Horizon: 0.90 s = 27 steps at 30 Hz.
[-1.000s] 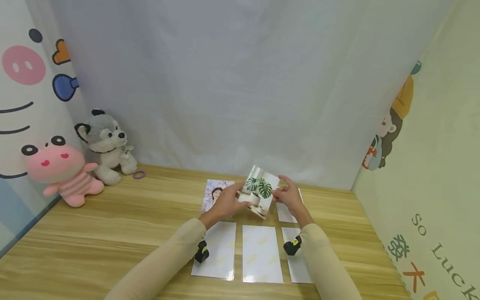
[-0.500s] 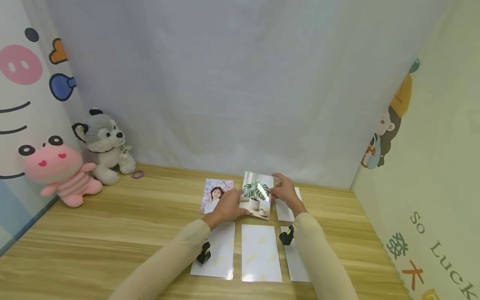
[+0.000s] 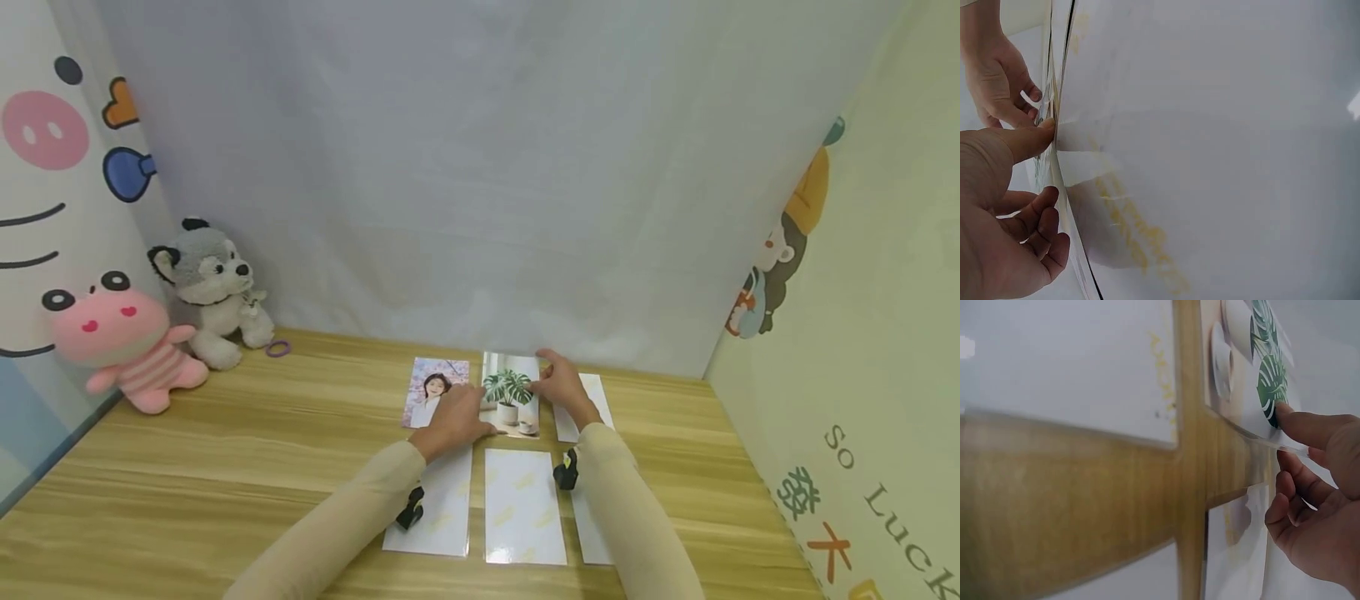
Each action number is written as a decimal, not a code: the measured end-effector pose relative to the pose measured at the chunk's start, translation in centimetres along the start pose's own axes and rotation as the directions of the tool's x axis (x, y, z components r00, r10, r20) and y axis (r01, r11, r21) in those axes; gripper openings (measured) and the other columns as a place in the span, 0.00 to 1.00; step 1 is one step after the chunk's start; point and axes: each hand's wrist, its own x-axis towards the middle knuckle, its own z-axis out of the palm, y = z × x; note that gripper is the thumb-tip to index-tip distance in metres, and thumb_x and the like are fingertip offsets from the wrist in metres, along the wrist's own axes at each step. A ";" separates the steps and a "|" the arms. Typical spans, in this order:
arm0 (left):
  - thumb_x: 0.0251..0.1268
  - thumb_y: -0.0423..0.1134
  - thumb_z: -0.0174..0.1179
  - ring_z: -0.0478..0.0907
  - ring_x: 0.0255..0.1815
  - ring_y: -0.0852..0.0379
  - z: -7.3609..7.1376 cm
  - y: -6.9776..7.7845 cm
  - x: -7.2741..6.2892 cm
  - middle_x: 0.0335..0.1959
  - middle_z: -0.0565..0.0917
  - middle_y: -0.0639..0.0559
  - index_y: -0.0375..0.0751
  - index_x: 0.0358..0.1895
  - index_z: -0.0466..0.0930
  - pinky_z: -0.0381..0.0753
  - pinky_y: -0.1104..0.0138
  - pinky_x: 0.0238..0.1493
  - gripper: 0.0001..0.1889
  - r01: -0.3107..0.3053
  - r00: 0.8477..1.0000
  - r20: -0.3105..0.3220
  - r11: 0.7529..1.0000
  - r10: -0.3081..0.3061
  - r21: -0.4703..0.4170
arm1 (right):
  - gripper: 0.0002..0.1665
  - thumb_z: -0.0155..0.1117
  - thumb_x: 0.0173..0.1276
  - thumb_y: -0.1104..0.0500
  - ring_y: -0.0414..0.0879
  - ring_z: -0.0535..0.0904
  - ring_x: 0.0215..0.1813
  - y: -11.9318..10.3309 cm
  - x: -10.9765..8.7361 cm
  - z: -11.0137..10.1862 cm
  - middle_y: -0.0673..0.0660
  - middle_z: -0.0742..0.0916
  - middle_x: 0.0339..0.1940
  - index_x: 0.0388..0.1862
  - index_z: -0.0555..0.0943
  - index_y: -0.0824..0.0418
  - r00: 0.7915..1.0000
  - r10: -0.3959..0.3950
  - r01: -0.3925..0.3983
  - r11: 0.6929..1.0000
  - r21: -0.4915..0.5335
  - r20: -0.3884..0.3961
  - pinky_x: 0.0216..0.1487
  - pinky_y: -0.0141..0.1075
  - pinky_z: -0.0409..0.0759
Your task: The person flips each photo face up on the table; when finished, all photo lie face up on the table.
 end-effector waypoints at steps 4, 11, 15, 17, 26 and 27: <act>0.47 0.49 0.79 0.81 0.39 0.44 0.1 0.0 0.1 0.33 0.83 0.42 0.34 0.39 0.81 0.81 0.54 0.41 0.24 0.006 1.000 0.007 0.999 -0.006 0.037 | 0.41 0.75 0.58 0.64 0.45 0.72 0.30 0.1 0.0 0.3 0.56 0.80 0.30 0.70 0.70 0.66 1.000 0.005 -0.005 1.000 -0.026 -0.004 0.33 0.35 0.72; 0.47 0.48 0.79 0.75 0.25 0.53 -0.1 0.3 0.4 0.20 0.78 0.51 0.41 0.22 0.77 0.77 0.60 0.30 0.20 0.006 1.000 0.024 0.999 -0.007 0.033 | 0.40 0.75 0.58 0.62 0.46 0.73 0.32 0.3 0.5 0.9 0.55 0.80 0.32 0.69 0.71 0.65 1.000 0.017 -0.018 0.994 -0.104 -0.012 0.41 0.41 0.74; 0.47 0.48 0.79 0.73 0.23 0.55 -0.1 0.3 0.6 0.18 0.77 0.52 0.41 0.21 0.77 0.76 0.61 0.28 0.20 0.008 1.000 0.030 1.000 -0.009 0.024 | 0.41 0.75 0.60 0.61 0.47 0.73 0.34 0.4 0.7 1.0 0.56 0.80 0.34 0.71 0.70 0.65 1.000 0.031 -0.031 0.989 -0.145 0.000 0.44 0.43 0.75; 0.47 0.49 0.79 0.76 0.24 0.53 -0.2 0.3 0.6 0.19 0.79 0.51 0.41 0.21 0.78 0.78 0.60 0.30 0.20 0.003 1.000 0.025 0.999 -0.004 0.033 | 0.41 0.75 0.60 0.60 0.47 0.73 0.34 0.4 0.7 1.0 0.56 0.80 0.34 0.71 0.70 0.65 1.000 0.030 -0.030 0.987 -0.161 0.003 0.44 0.44 0.75; 0.48 0.52 0.78 0.81 0.29 0.49 -0.1 0.4 0.4 0.22 0.82 0.49 0.41 0.22 0.80 0.81 0.56 0.34 0.20 0.006 1.000 0.025 0.994 -0.009 0.106 | 0.38 0.75 0.60 0.56 0.52 0.79 0.39 0.3 0.4 1.2 0.61 0.85 0.39 0.68 0.73 0.64 0.999 0.030 -0.035 0.977 -0.212 -0.024 0.44 0.46 0.78; 0.48 0.52 0.77 0.81 0.29 0.49 -0.2 0.4 0.4 0.22 0.81 0.49 0.42 0.21 0.79 0.81 0.56 0.34 0.20 0.004 1.000 0.027 0.993 -0.007 0.116 | 0.37 0.74 0.61 0.55 0.54 0.81 0.42 0.3 0.3 1.2 0.62 0.85 0.42 0.68 0.73 0.63 0.999 0.035 -0.040 0.975 -0.219 -0.028 0.46 0.48 0.78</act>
